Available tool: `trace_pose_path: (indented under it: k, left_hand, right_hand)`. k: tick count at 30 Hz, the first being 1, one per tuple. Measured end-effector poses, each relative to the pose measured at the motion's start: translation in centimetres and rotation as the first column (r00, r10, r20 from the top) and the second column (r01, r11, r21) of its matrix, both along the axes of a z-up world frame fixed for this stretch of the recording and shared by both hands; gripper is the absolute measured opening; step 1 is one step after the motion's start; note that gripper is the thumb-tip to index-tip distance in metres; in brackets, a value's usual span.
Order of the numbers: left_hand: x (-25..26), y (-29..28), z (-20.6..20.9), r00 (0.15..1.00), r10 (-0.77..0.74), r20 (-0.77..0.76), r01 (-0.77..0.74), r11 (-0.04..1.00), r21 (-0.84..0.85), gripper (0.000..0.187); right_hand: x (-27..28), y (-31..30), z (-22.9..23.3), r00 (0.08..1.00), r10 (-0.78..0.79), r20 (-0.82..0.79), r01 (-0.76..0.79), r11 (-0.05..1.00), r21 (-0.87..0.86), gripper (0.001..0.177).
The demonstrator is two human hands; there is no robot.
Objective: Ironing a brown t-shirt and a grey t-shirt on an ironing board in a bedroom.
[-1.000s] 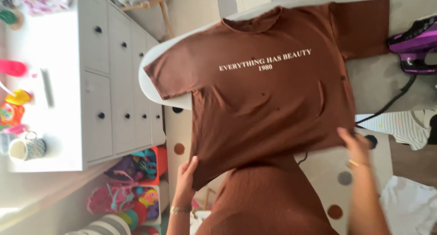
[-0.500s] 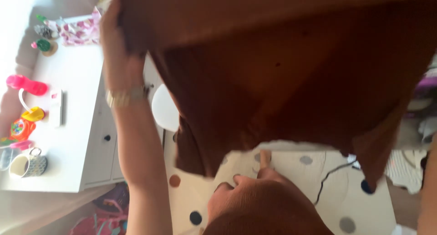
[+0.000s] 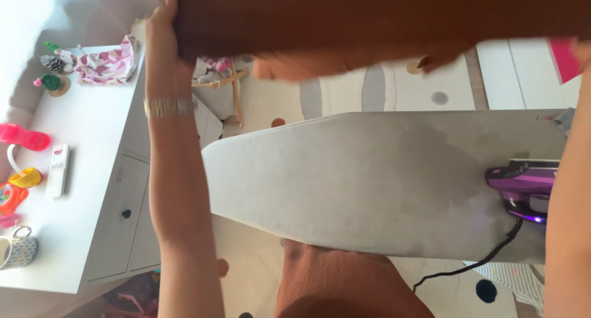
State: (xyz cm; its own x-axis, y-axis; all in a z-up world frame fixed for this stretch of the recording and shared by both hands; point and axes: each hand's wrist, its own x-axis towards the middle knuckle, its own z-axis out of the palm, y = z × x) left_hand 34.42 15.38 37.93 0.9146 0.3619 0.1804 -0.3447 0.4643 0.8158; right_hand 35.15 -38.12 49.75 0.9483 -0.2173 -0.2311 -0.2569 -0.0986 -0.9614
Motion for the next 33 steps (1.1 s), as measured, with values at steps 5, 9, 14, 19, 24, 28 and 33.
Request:
trace_pose_path:
  k: [5, 9, 14, 19, 24, 28, 33]
  left_hand:
    - [-10.3, -4.6, -5.8, 0.914, 0.115, -0.388, -0.049, 0.983, 0.176, 0.027]
    - [-20.7, -5.3, -19.1, 0.838, 0.049, -0.543, 0.164, 0.927, 0.336, 0.032]
    - [-30.3, -9.7, -27.4, 0.502, 0.22, -0.837, 0.219, 0.904, 0.368, 0.03]
    - [-33.9, -10.6, -32.0, 0.632, 0.311, -0.71, 0.175, 0.835, 0.521, 0.029]
    - [-22.4, -10.2, -26.9, 0.743, 0.665, -0.077, 0.064, 0.045, 0.997, 0.033]
    - [-11.1, -9.8, -33.0, 0.656, 0.743, -0.137, 0.096, 0.098, 0.991, 0.046]
    - [-3.1, -8.8, -35.5, 0.276, 0.825, -0.493, 0.268, 0.426, 0.864, 0.052]
  right_hand:
    - [2.5, -8.0, -15.9, 1.0, -0.022, -0.022, 0.021, 0.999, -0.044, 0.052]
    - [-6.2, -12.6, -27.4, 0.962, -0.108, -0.252, 0.023, 0.948, -0.317, 0.061]
    - [-17.7, -17.5, -43.5, 0.947, -0.044, -0.317, -0.122, 0.866, -0.484, 0.056]
    - [-19.9, -16.2, -46.5, 0.941, 0.008, -0.338, -0.239, 0.723, -0.648, 0.049]
    - [-6.3, -13.3, -46.5, 0.98, 0.014, -0.2, -0.163, 0.635, -0.755, 0.053]
    - [5.8, -7.3, -43.4, 0.886, -0.108, -0.45, -0.247, 0.713, -0.657, 0.075]
    - [12.9, -7.5, -50.1, 0.941, -0.212, -0.265, 0.028, 0.827, -0.561, 0.052]
